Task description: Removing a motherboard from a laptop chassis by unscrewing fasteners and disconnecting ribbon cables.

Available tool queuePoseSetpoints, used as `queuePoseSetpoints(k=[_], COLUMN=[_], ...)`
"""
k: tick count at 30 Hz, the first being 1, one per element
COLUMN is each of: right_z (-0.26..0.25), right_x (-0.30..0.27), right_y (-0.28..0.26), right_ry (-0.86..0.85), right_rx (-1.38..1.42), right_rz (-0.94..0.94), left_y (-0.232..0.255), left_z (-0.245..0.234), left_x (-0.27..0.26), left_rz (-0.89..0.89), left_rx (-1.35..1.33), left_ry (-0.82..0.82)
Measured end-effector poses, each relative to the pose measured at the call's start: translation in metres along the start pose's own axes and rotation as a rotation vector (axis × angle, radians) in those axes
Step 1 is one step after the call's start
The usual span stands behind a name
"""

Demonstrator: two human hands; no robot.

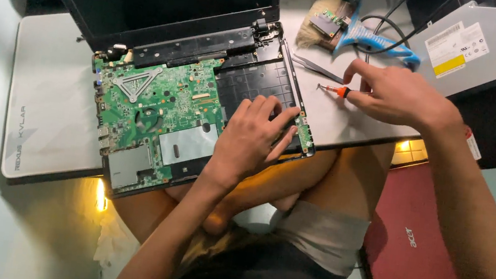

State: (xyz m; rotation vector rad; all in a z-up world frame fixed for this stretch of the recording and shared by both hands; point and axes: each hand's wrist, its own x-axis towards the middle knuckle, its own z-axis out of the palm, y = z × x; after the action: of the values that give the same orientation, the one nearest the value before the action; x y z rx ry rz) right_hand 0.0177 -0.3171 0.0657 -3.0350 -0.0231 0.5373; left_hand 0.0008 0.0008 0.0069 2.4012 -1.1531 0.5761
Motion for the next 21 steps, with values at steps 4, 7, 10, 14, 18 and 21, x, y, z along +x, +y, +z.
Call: queuePoseSetpoints(k=[4,7,10,14,18,21], right_z=[0.011,0.021,0.025,0.017,-0.006,-0.013], right_x=[0.004,0.014,0.026,0.023,0.003,0.002], right_y=[0.003,0.008,0.006,-0.004,-0.029,-0.033], right_ry=[0.019,0.077,0.07,0.082,0.07,0.074], right_rx=[-0.006,-0.081,-0.121,-0.027,-0.01,-0.016], right_rz=[0.023,-0.088,-0.117,-0.158,-0.205,-0.174], left_y=[-0.003,-0.01,-0.008,-0.009,-0.01,-0.011], left_z=[0.005,0.012,0.01,0.012,0.013,0.013], left_x=[0.001,0.0,0.0,-0.001,-0.002,-0.003], left_rz=[0.003,0.007,0.0,0.005,0.011,0.001], left_rx=[-0.02,0.019,0.024,0.025,0.016,-0.012], left_ry=[-0.014,-0.126,-0.115,-0.098,-0.071,-0.084])
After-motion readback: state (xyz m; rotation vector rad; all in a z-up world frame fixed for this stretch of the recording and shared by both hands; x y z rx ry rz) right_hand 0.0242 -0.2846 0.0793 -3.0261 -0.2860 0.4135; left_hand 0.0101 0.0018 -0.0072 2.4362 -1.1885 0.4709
